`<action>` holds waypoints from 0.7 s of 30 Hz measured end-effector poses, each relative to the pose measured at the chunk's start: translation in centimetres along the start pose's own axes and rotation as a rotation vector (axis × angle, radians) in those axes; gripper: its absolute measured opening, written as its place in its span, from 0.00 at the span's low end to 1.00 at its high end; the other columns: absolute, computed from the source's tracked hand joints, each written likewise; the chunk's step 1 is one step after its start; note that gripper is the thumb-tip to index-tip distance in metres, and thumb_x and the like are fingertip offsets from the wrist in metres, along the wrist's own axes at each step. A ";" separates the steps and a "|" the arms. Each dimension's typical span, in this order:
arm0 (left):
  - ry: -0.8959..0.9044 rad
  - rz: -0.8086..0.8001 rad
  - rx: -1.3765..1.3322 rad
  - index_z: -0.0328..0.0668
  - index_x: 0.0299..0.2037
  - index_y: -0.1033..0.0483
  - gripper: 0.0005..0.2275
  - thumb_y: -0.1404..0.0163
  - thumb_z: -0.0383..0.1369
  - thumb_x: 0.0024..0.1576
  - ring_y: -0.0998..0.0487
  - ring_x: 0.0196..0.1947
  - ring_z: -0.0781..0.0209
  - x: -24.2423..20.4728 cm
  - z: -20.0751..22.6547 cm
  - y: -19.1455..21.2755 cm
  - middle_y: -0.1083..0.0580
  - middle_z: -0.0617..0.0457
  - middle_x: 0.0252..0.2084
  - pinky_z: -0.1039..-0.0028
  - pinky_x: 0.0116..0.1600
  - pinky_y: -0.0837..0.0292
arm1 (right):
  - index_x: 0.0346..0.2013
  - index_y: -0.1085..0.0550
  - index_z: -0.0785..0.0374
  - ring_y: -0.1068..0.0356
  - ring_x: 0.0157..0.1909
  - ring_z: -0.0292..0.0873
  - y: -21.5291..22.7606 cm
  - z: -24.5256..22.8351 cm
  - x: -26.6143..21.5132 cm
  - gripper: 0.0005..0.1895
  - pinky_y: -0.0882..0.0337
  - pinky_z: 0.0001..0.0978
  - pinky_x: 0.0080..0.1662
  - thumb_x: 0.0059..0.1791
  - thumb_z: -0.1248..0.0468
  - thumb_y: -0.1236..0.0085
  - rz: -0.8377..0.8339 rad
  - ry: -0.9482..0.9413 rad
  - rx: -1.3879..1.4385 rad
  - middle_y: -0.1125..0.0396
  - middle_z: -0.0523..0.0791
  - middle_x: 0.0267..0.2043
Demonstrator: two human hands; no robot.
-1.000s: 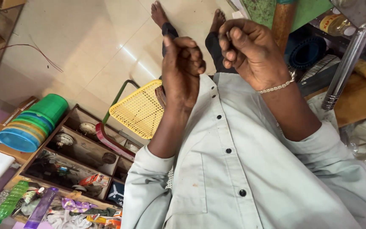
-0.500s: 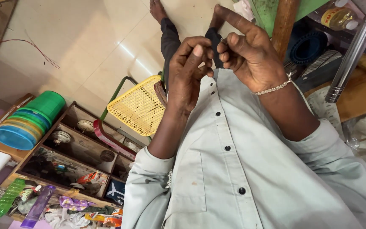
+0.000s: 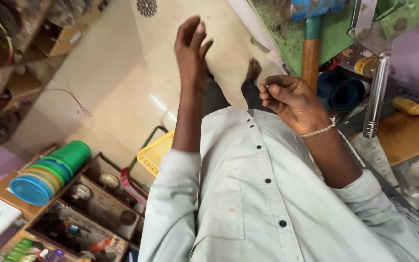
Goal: The person uses a hammer and screwdriver to adjust and secure a circular metal part with multiple holes. They repeatedly tap the part against a workbench and use the screwdriver to manipulate small components within the holes.
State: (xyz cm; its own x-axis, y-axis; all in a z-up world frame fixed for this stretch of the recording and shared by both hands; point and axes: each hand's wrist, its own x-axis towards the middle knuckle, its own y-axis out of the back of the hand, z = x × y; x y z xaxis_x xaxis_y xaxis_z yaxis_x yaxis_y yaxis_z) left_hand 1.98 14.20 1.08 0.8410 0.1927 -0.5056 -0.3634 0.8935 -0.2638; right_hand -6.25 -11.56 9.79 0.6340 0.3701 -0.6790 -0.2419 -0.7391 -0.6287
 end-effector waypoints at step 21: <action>0.236 -0.332 0.163 0.39 0.53 0.27 0.23 0.44 0.50 0.58 0.20 0.39 0.63 9.8 -1.6 -3.9 0.24 0.49 0.40 0.69 0.44 0.19 | 0.50 0.22 0.68 0.26 0.42 0.39 -1.5 3.4 -1.3 0.11 0.23 0.31 0.47 0.54 0.67 0.35 0.194 0.472 0.068 0.26 0.48 0.44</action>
State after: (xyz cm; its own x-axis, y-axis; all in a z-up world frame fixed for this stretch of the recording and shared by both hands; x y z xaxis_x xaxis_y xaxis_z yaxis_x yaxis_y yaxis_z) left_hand 10.93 11.97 -4.19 0.7799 -0.1968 -0.5941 -0.0049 0.9473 -0.3202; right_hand -9.16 -8.98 10.34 0.8317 -0.0763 -0.5500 -0.4249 -0.7250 -0.5420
